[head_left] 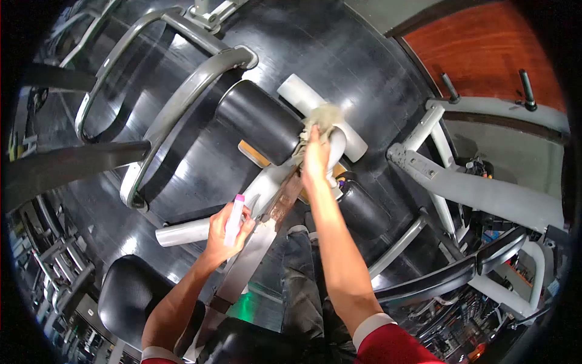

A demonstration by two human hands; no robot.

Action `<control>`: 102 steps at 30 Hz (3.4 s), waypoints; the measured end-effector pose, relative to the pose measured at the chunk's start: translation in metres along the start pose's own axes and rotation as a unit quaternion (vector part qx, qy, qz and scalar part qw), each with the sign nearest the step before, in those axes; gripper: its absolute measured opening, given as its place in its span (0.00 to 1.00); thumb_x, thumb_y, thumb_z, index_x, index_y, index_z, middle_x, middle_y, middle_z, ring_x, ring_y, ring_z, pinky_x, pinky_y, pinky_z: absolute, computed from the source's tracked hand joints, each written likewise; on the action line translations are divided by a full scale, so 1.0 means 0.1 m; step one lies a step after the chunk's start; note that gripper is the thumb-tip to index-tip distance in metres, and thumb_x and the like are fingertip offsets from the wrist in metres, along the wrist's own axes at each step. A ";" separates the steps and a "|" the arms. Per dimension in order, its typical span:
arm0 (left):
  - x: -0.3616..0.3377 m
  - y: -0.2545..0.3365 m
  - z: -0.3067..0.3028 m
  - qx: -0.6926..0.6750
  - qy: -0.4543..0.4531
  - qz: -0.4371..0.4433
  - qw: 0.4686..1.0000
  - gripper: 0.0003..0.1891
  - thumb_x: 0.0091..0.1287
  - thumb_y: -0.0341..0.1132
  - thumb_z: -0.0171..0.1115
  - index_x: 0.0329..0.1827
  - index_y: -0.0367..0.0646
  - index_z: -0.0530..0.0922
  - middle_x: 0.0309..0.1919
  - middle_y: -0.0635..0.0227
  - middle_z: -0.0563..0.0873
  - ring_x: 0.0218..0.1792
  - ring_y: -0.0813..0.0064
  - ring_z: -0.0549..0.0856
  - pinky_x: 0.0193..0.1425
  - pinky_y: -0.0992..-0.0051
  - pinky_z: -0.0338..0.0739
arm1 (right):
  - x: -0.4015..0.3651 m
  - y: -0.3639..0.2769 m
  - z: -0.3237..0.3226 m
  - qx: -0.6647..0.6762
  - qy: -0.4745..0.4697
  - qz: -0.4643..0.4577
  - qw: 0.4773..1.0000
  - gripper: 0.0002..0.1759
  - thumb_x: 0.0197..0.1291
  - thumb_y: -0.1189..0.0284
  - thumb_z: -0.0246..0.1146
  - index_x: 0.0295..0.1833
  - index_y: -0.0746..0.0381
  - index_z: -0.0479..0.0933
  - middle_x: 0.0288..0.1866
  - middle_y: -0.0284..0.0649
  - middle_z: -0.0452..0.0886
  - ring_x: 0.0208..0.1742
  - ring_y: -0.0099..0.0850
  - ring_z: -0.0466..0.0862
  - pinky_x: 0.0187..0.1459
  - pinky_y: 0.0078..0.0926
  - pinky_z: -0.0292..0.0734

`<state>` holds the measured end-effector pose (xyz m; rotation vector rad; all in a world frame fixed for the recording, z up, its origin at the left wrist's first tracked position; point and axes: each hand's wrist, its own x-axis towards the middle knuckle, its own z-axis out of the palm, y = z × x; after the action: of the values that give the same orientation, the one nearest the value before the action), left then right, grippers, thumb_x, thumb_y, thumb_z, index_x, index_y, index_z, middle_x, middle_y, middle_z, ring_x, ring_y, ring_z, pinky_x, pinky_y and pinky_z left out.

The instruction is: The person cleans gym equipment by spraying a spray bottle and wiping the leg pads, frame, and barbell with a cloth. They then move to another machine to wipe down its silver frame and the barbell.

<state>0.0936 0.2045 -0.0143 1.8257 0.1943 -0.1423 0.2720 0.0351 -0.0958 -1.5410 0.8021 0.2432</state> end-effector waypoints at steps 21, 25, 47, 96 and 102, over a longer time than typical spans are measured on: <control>0.03 0.09 0.00 -0.093 0.066 -0.097 0.989 0.09 0.62 0.30 0.70 0.41 0.37 0.79 0.27 0.67 0.82 0.28 0.78 0.82 0.34 0.76 0.76 | -0.23 -0.66 0.30 -0.161 -0.110 -0.307 0.932 0.25 0.68 0.62 0.61 0.59 0.73 0.73 0.56 0.57 0.80 0.58 0.48 0.80 0.61 0.38 0.71; 0.06 0.10 0.00 -0.036 0.074 -0.021 0.996 0.09 0.64 0.29 0.68 0.42 0.38 0.78 0.29 0.73 0.81 0.24 0.87 0.77 0.29 0.81 0.71 | 0.27 -0.73 1.22 -0.366 -0.224 -0.445 0.786 0.22 0.63 0.64 0.61 0.60 0.63 0.76 0.55 0.53 0.82 0.58 0.52 0.80 0.58 0.43 0.74; 0.15 0.17 -0.10 -0.028 0.057 -0.046 0.997 0.15 0.62 0.37 0.72 0.44 0.35 0.79 0.36 0.57 0.85 0.37 0.60 0.87 0.42 0.67 0.80 | -0.31 -1.05 1.82 -0.688 -0.394 -0.460 0.399 0.16 0.50 0.78 0.61 0.46 0.63 0.83 0.48 0.49 0.86 0.55 0.44 0.85 0.58 0.42 0.79; -1.82 2.00 1.27 -0.131 0.119 -0.034 0.984 0.27 0.60 0.22 0.69 0.61 0.37 0.66 0.48 0.65 0.73 0.33 0.78 0.81 0.37 0.76 0.77 | -1.50 -0.35 -3.02 -0.170 -0.316 -0.039 0.932 0.30 0.64 0.60 0.62 0.66 0.66 0.69 0.56 0.46 0.81 0.58 0.35 0.78 0.61 0.32 0.71; -2.27 2.33 1.64 -0.129 0.064 0.020 0.989 0.23 0.63 0.22 0.66 0.60 0.38 0.69 0.52 0.64 0.76 0.33 0.80 0.79 0.38 0.78 0.76 | -1.98 -0.26 -4.15 0.124 -0.304 0.096 0.940 0.39 0.60 0.76 0.56 0.77 0.59 0.52 0.74 0.45 0.61 0.69 0.33 0.69 0.65 0.32 0.70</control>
<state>-0.0797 -0.0258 0.2083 1.5798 0.2544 0.0280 0.0162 -0.2894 0.1083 -1.0569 0.4621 0.6999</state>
